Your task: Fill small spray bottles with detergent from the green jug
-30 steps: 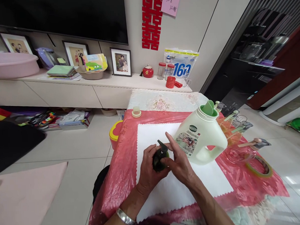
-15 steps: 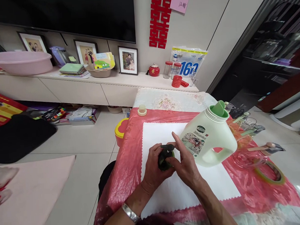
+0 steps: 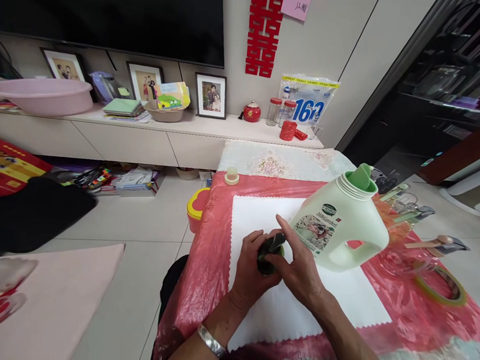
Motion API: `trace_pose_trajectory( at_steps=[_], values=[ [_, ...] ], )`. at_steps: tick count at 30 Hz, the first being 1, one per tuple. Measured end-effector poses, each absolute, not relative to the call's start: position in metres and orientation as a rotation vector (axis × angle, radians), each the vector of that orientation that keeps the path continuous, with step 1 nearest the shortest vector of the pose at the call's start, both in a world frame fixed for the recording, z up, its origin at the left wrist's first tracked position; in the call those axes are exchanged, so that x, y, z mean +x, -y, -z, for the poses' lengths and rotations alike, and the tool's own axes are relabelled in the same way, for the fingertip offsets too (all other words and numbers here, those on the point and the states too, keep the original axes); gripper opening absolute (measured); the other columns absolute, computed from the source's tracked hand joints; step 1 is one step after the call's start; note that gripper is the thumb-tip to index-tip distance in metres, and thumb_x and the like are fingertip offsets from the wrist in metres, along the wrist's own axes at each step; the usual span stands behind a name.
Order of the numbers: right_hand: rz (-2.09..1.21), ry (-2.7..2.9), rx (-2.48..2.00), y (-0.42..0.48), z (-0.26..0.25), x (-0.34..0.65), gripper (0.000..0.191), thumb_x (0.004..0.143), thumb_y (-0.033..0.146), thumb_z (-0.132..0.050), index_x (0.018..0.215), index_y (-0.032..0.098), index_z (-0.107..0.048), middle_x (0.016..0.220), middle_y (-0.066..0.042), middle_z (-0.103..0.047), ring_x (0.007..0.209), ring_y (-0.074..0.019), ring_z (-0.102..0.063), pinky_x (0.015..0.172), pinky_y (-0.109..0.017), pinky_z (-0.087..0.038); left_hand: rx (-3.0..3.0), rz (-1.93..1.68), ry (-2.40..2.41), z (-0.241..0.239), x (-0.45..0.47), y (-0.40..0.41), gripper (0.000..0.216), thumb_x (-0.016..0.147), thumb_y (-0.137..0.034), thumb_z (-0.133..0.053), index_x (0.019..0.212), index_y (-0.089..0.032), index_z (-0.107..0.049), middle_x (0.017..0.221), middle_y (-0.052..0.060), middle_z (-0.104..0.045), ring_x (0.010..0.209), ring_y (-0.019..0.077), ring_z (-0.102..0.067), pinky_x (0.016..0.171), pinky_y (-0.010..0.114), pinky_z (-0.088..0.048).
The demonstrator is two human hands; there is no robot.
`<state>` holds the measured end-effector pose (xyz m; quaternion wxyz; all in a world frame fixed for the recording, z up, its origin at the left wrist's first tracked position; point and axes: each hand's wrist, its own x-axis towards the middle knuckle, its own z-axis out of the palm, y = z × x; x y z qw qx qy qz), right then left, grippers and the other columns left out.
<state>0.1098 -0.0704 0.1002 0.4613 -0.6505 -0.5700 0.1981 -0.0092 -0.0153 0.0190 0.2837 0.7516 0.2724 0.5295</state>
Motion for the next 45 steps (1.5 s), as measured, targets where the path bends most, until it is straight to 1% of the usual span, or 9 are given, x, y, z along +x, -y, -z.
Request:
trace_pose_trajectory(
  at_steps=[4,10,18,22,25,31,35,39,45],
  values=[
    [-0.477,1.394,-1.611,0.073,-0.105,0.117,0.066,0.082,0.02,-0.062,0.147,0.025,-0.051,0.126,-0.006,-0.067,0.114,-0.0227,-0.065,0.101,-0.041,-0.055,2.008,-1.403,-0.691,-0.019,-0.008,0.014,0.072,0.076,-0.032,-0.076,0.14,-0.026,-0.044,0.13,0.012,-0.061,0.123,0.0325,-0.057,0.103,0.055,-0.053],
    [-0.509,1.325,-1.27,0.072,-0.142,0.122,0.068,0.093,0.017,-0.065,0.153,0.036,-0.041,0.119,-0.002,-0.068,0.106,-0.0145,-0.068,0.095,-0.032,-0.059,1.938,-1.406,-0.667,-0.012,-0.009,0.014,0.078,0.075,-0.057,-0.08,0.138,-0.026,-0.046,0.132,0.013,-0.056,0.122,0.0339,-0.057,0.099,0.054,-0.053],
    [-0.222,1.411,-1.252,0.046,-0.205,0.127,0.043,0.097,0.019,-0.064,0.137,0.033,-0.058,0.131,-0.003,-0.062,0.114,-0.0191,-0.063,0.099,-0.037,-0.055,1.934,-1.381,-0.652,-0.011,-0.01,0.015,0.08,0.075,-0.05,-0.082,0.141,-0.027,-0.043,0.135,0.014,-0.052,0.125,0.0338,-0.056,0.104,0.055,-0.051],
    [-0.02,1.858,-1.509,-0.003,-0.186,0.136,0.027,0.097,0.017,-0.059,0.124,0.022,-0.06,0.118,-0.006,-0.062,0.11,-0.0199,-0.058,0.095,-0.037,-0.052,1.935,-1.39,-0.668,-0.011,-0.009,0.014,0.083,0.071,-0.044,-0.085,0.14,-0.027,-0.043,0.134,0.013,-0.052,0.124,0.0346,-0.056,0.102,0.056,-0.052],
    [-0.136,2.09,-1.626,-0.037,-0.154,0.137,0.034,0.092,0.005,-0.06,0.121,0.021,-0.063,0.11,-0.004,-0.065,0.107,-0.0179,-0.06,0.096,-0.034,-0.051,1.948,-1.38,-0.673,-0.012,-0.009,0.015,0.086,0.066,-0.037,-0.087,0.139,-0.026,-0.044,0.134,0.014,-0.052,0.123,0.0353,-0.057,0.101,0.056,-0.054],
    [-0.298,2.391,-1.971,-0.064,-0.101,0.133,0.028,0.099,0.036,-0.064,0.115,0.013,-0.064,0.112,-0.007,-0.064,0.105,-0.0198,-0.063,0.095,-0.043,-0.055,1.956,-1.371,-0.653,-0.013,-0.009,0.014,0.09,0.063,-0.03,-0.087,0.141,-0.025,-0.042,0.135,0.014,-0.05,0.123,0.0348,-0.057,0.102,0.056,-0.053],
    [-0.339,2.467,-2.024,-0.068,-0.084,0.137,0.031,0.1,0.039,-0.063,0.117,0.013,-0.064,0.113,-0.007,-0.064,0.101,-0.0186,-0.064,0.091,-0.04,-0.057,1.952,-1.387,-0.639,-0.012,-0.009,0.013,0.088,0.065,-0.03,-0.086,0.141,-0.025,-0.041,0.135,0.014,-0.05,0.123,0.0343,-0.057,0.103,0.056,-0.053],
    [-0.183,2.371,-1.918,-0.059,-0.09,0.14,0.028,0.099,0.033,-0.065,0.119,0.014,-0.063,0.114,-0.007,-0.065,0.104,-0.0194,-0.064,0.092,-0.041,-0.057,1.963,-1.378,-0.634,-0.01,-0.009,0.013,0.086,0.068,-0.035,-0.085,0.142,-0.026,-0.041,0.135,0.014,-0.05,0.124,0.0342,-0.057,0.102,0.055,-0.053],
    [0.264,1.999,-1.528,0.024,-0.153,0.138,0.027,0.102,0.015,-0.05,0.127,0.017,-0.059,0.121,-0.009,-0.066,0.113,-0.0192,-0.061,0.096,-0.036,-0.053,1.948,-1.367,-0.644,-0.006,-0.01,0.013,0.085,0.072,-0.05,-0.084,0.142,-0.027,-0.042,0.136,0.014,-0.051,0.126,0.0352,-0.055,0.104,0.057,-0.051]
  ],
)
